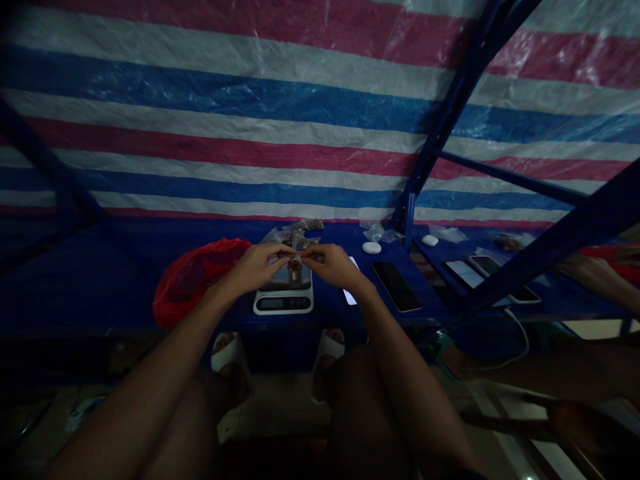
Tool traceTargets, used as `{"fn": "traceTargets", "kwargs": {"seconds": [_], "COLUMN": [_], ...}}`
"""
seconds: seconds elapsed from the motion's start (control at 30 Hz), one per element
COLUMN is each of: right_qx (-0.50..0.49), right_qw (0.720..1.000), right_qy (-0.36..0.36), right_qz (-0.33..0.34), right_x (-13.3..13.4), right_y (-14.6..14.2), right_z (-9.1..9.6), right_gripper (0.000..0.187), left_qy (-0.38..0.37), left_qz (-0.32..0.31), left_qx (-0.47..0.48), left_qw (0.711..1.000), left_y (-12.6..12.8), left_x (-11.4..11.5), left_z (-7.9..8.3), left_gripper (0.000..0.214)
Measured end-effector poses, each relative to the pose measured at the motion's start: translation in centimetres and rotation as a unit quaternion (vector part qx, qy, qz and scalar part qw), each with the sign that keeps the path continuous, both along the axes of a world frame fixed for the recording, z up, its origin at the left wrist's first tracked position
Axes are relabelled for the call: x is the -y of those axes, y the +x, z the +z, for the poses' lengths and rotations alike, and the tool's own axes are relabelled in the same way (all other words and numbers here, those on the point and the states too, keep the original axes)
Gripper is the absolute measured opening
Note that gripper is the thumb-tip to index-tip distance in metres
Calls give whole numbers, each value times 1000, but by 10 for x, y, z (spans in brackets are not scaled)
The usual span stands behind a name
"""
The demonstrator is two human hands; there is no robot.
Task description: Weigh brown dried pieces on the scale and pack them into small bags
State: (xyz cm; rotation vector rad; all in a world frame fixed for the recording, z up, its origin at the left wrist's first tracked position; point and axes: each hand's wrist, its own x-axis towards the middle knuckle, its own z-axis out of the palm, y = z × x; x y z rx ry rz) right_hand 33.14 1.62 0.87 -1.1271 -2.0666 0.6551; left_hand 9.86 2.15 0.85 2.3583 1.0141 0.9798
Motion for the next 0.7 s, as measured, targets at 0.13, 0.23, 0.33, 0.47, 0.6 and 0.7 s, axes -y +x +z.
{"fn": "traceTargets", "kwargs": {"seconds": [0.13, 0.23, 0.33, 0.47, 0.6, 0.7], "right_qx": [-13, -18, -19, -23, -22, -26], "right_qw": [1000, 1000, 1000, 999, 999, 999], "right_qy": [-5, -6, -6, -15, -30, -39], "right_qz": [0, -15, -17, -18, -21, -21], "right_x": [-2, -3, -5, -6, -9, -11], "right_y": [2, 3, 2, 0, 2, 5], "right_z": [-3, -4, -6, -8, -10, -11], "right_gripper": [23, 23, 24, 23, 24, 25], "left_qy": [-4, 14, 28, -32, -110, -120], "left_qz": [19, 79, 146, 183, 178, 172], "left_qx": [6, 23, 7, -81, -100, -90], "left_qw": [1000, 997, 989, 979, 973, 974], "left_y": [-2, -7, -11, -15, -20, -24], "left_x": [-1, -16, -46, -90, -108, -108], "left_z": [2, 2, 1, -6, -11, -14], "left_gripper": [27, 29, 37, 63, 74, 81]}}
